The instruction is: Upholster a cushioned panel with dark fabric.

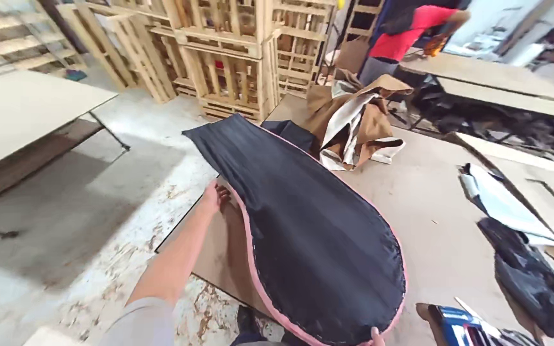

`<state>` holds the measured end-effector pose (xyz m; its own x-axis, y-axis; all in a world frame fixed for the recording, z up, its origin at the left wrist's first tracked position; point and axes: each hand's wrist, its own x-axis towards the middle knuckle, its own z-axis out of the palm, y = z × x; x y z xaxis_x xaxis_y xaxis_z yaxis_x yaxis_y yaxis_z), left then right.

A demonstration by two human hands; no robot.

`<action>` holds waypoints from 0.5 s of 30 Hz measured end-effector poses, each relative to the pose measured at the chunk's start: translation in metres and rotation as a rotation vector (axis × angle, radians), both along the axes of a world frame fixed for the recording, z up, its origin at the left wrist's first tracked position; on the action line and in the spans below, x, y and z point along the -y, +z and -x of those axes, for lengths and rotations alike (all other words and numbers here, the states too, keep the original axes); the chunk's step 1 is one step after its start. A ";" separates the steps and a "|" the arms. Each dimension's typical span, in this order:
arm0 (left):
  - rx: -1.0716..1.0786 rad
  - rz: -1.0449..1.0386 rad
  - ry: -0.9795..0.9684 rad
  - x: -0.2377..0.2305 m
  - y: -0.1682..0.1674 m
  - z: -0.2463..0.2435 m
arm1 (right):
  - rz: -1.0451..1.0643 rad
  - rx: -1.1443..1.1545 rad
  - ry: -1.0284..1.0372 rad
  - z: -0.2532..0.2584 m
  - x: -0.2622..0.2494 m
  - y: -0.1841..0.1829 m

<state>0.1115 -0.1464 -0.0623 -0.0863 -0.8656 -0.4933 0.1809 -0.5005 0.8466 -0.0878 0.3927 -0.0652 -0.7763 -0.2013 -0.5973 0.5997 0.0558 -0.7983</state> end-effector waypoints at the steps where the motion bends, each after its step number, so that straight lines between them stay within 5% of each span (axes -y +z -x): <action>1: -0.039 0.002 0.026 0.020 -0.002 0.008 | 0.047 0.011 -0.095 -0.009 0.009 0.005; 4: -0.094 0.066 0.001 0.067 0.004 0.033 | 0.168 0.016 -0.338 -0.022 0.031 0.014; 8: 0.162 0.075 -0.063 0.076 0.010 0.062 | 0.016 -0.037 -0.528 -0.020 0.053 0.013; 11: 0.204 0.037 0.023 0.069 0.003 0.052 | -0.114 -0.158 -0.464 -0.009 0.050 0.014; 15: -0.088 -0.004 0.195 0.002 0.039 -0.001 | -0.286 -0.250 -0.221 0.055 0.029 0.035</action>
